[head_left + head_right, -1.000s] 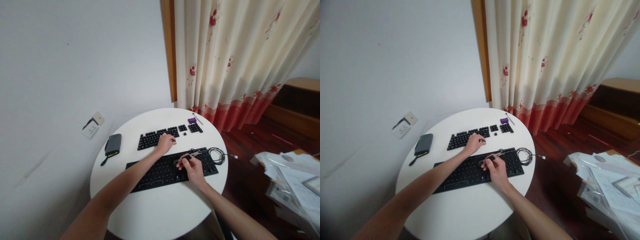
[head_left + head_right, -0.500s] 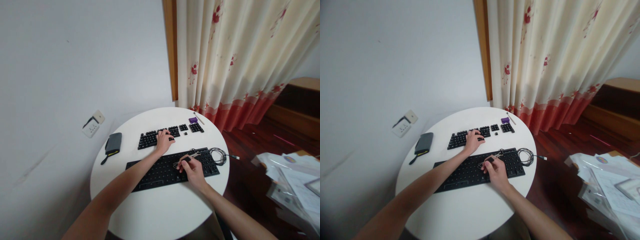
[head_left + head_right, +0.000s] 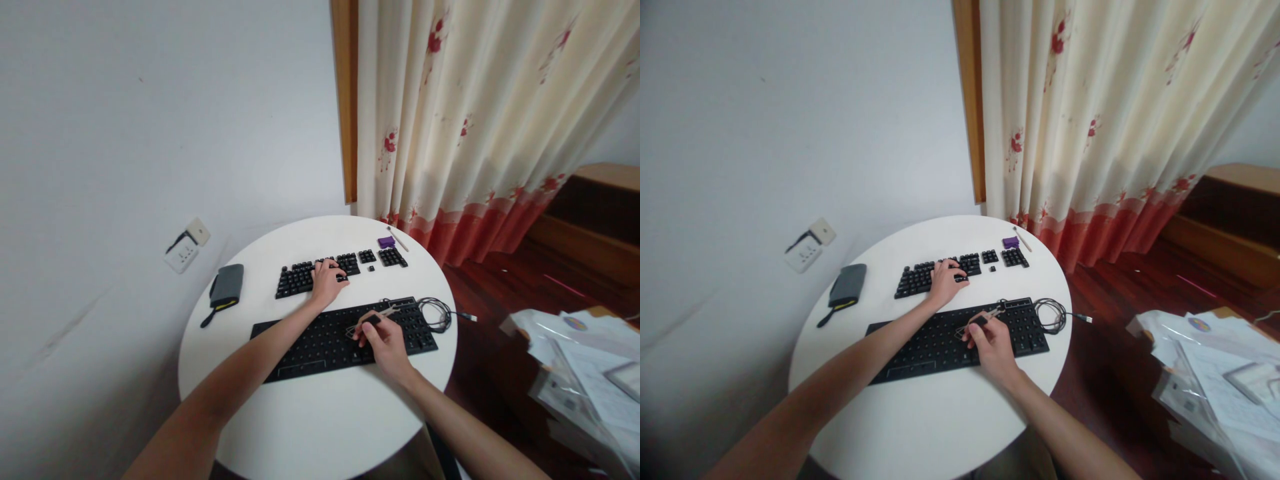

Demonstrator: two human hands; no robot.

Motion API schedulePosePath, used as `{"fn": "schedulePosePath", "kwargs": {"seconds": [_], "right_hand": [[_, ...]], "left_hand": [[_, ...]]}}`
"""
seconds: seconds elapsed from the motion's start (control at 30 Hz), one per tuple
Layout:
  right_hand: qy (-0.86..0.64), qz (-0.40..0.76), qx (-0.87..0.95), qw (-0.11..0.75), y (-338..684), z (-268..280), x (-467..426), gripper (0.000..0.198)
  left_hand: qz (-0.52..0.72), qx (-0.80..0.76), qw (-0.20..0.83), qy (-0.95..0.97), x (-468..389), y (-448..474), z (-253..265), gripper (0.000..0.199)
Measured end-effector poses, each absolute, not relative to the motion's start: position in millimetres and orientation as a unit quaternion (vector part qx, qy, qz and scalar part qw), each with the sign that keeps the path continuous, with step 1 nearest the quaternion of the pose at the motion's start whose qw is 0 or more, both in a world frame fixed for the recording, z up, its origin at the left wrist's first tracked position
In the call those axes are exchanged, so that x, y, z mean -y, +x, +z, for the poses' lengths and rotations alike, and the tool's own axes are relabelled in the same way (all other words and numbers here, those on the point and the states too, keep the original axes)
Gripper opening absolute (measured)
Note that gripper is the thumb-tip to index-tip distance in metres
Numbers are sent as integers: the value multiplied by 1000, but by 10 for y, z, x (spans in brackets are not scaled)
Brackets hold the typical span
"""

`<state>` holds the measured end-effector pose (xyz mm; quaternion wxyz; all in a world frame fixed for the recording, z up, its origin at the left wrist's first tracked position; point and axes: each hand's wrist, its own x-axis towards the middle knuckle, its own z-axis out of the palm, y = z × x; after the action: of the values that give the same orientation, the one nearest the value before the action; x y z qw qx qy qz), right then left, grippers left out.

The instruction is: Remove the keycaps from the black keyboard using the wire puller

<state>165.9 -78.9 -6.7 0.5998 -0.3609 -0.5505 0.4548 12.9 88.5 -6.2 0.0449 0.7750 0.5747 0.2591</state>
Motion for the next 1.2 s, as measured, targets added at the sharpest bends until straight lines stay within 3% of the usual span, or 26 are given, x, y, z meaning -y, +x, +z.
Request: {"fn": "schedulePosePath", "kwargs": {"seconds": [0.33, 0.53, 0.73, 0.9, 1.2], "right_hand": [[-394, 433, 533, 611, 1779, -20, 762, 28], [-434, 378, 652, 493, 1888, -22, 760, 16], [-414, 319, 759, 388, 1890, 60, 761, 15], [-373, 312, 813, 319, 1894, 123, 751, 18], [-328, 288, 843, 314, 1942, 112, 825, 16]], "left_hand": [[292, -557, 58, 776, -775, 100, 145, 22], [308, -451, 140, 826, -389, 8, 388, 9], [274, -407, 265, 830, 128, -44, 393, 17], [262, -405, 288, 828, 295, -43, 264, 17], [237, -379, 334, 830, 367, -77, 164, 23]]}}
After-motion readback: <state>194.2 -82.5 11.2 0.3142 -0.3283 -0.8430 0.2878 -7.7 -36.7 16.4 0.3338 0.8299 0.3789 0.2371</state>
